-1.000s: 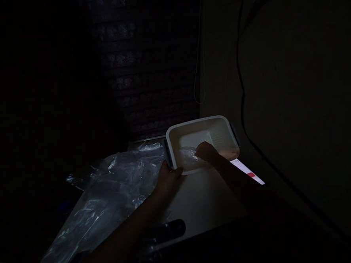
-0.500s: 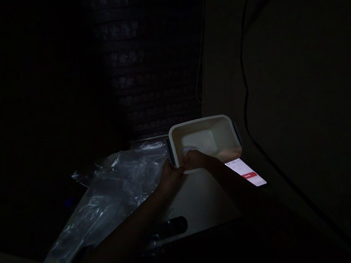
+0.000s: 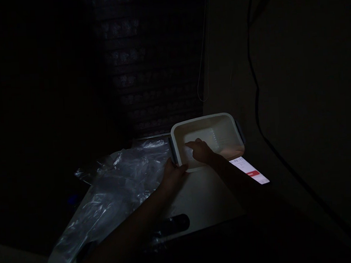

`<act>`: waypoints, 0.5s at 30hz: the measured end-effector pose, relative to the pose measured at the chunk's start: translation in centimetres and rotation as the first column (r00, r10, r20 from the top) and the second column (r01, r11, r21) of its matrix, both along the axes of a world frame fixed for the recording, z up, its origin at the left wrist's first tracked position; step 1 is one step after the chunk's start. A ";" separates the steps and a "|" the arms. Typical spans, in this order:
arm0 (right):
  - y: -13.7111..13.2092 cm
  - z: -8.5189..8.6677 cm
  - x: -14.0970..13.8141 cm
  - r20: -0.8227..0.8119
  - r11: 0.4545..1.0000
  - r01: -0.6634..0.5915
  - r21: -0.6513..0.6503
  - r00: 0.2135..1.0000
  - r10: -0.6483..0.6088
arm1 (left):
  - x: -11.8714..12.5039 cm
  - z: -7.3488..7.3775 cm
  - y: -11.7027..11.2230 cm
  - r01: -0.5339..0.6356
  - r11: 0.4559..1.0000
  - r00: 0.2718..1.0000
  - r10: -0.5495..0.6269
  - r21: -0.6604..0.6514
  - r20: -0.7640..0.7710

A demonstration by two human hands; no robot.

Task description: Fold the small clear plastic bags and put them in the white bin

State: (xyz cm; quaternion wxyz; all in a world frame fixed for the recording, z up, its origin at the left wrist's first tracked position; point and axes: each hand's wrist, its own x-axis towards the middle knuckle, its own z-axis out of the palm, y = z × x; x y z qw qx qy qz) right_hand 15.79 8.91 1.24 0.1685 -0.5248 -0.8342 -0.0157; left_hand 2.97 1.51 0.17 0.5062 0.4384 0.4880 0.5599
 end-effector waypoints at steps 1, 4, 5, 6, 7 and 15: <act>-0.3 0.0 -0.4 0.051 1.000 -0.004 0.002 0.999 0.004 | 0.0 -0.1 0.1 0.003 1.000 1.000 -0.003 0.011 -0.009; -1.0 0.4 -1.4 0.133 1.000 0.002 -0.003 0.991 -0.001 | -0.2 -0.5 0.4 0.016 0.999 0.999 -0.015 0.033 -0.030; -1.1 0.6 -1.6 0.136 1.000 0.001 -0.010 0.991 0.000 | -0.2 -0.6 0.5 0.022 0.999 0.999 -0.021 0.039 -0.026; -1.2 0.7 -1.7 0.129 1.000 -0.001 -0.015 0.992 0.003 | -0.2 -0.7 0.5 0.027 0.999 0.999 -0.026 0.044 -0.018; -1.2 0.8 -1.8 0.114 1.000 -0.008 -0.017 0.993 0.010 | -0.2 -0.7 0.5 0.031 0.998 0.999 -0.031 0.046 -0.008; 1.3 0.2 1.3 -0.144 0.990 0.138 -0.023 0.980 -0.140 | 0.2 0.1 -0.2 0.012 1.000 1.000 -0.011 -0.018 0.028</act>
